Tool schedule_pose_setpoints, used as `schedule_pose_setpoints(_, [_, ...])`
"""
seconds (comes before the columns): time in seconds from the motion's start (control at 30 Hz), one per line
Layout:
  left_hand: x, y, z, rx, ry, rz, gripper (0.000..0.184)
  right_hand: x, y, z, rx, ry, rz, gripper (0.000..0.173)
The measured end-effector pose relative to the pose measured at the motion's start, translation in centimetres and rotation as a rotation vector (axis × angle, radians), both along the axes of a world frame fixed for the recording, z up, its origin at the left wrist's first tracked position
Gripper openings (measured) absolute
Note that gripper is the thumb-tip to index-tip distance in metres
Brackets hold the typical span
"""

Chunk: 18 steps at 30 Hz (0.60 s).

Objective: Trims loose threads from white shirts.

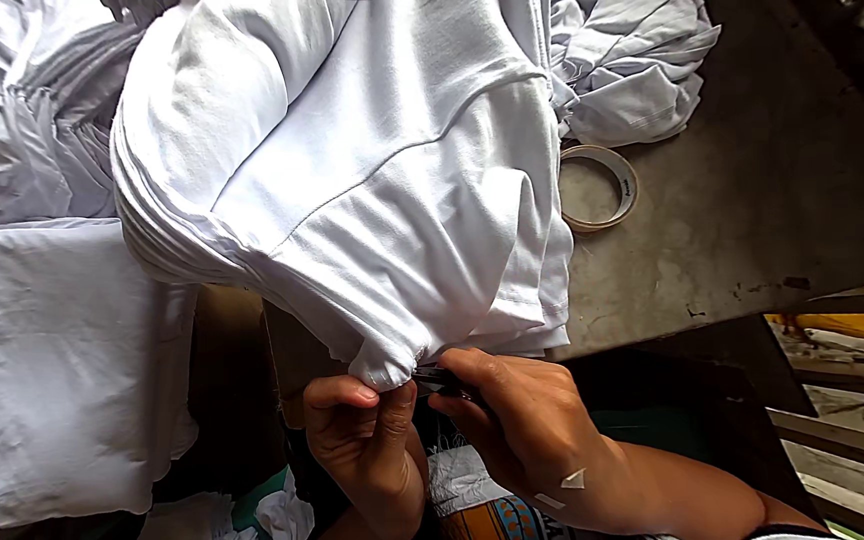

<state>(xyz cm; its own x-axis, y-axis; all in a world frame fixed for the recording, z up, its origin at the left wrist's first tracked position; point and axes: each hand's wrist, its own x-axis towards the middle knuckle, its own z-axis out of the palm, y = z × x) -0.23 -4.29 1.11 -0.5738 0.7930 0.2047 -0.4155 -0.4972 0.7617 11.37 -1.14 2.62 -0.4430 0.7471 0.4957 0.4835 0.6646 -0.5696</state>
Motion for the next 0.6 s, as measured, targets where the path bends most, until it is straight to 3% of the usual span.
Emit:
schedule_pose_setpoints(0.37, [-0.1,-0.2,-0.3,-0.006,0.006,-0.020,0.022,0.0,0.2,-0.5,-0.021,0.171,-0.003,0.028])
schedule_pose_setpoints(0.5, [0.1,-0.2,-0.2,-0.010,0.053,0.010,0.022,-0.7,1.0,0.0,0.071,0.406,0.012,0.021])
schedule_pose_setpoints(0.6, [0.0,-0.2,-0.1,0.010,0.102,0.001,0.019,-1.7,1.6,0.2,0.119,0.417,0.072,0.013])
